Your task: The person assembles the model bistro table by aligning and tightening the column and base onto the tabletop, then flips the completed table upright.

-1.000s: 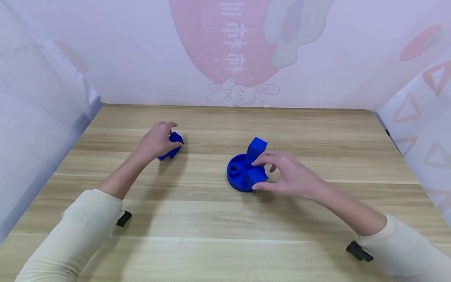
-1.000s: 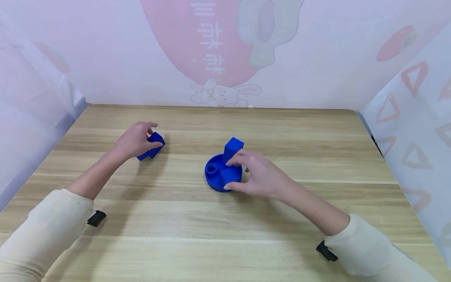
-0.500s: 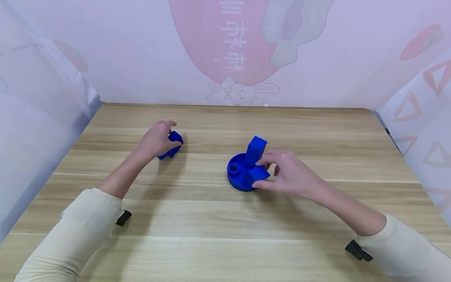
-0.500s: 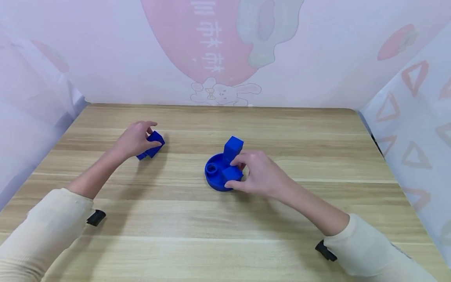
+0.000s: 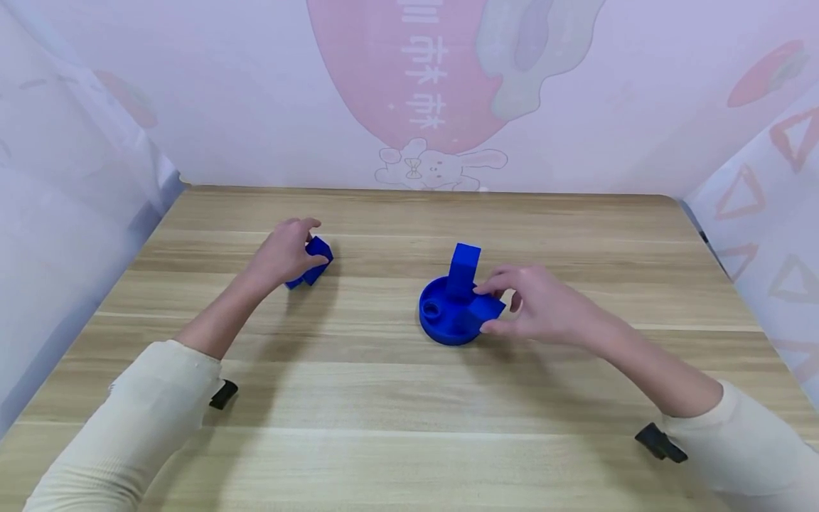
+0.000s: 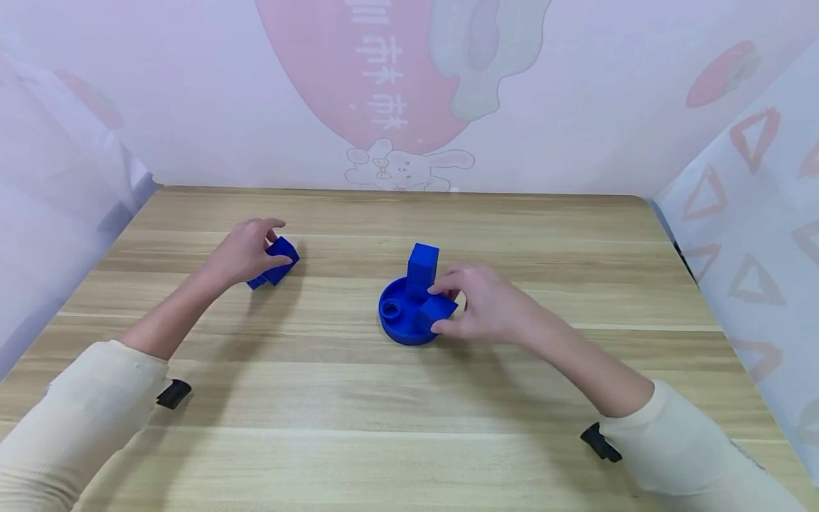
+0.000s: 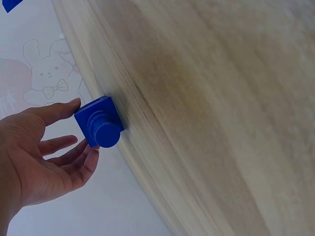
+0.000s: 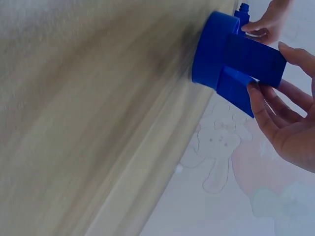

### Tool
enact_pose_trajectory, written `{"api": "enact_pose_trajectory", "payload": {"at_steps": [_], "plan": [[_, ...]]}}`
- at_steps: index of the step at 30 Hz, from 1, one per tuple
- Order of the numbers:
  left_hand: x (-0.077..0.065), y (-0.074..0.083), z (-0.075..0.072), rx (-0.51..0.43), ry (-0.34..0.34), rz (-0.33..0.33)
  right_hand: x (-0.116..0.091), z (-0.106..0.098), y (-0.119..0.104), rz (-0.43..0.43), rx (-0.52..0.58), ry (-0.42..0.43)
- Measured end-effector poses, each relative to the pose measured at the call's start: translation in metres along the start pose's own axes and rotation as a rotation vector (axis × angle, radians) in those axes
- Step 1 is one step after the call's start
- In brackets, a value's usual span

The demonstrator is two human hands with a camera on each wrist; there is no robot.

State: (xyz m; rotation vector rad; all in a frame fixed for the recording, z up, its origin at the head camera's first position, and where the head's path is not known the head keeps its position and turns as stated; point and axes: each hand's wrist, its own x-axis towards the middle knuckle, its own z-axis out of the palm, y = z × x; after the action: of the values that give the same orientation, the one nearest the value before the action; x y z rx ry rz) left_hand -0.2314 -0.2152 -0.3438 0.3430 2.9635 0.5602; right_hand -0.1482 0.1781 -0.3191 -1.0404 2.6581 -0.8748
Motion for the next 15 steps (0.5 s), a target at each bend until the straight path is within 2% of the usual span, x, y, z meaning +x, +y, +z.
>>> {"api": "enact_pose_trajectory", "payload": {"at_steps": [5, 10, 15], "plan": [[0.000, 0.001, -0.001, 0.008, -0.009, -0.006, 0.000, -0.006, 0.005, -0.013, 0.032, -0.030], [-0.001, 0.002, -0.002, 0.009, -0.024, -0.017, 0.000, -0.011, 0.009, -0.026, 0.020, -0.065], [-0.004, 0.005, -0.001, -0.021, -0.026, 0.004, 0.001, -0.016, 0.012, -0.032, 0.006, -0.106]]}}
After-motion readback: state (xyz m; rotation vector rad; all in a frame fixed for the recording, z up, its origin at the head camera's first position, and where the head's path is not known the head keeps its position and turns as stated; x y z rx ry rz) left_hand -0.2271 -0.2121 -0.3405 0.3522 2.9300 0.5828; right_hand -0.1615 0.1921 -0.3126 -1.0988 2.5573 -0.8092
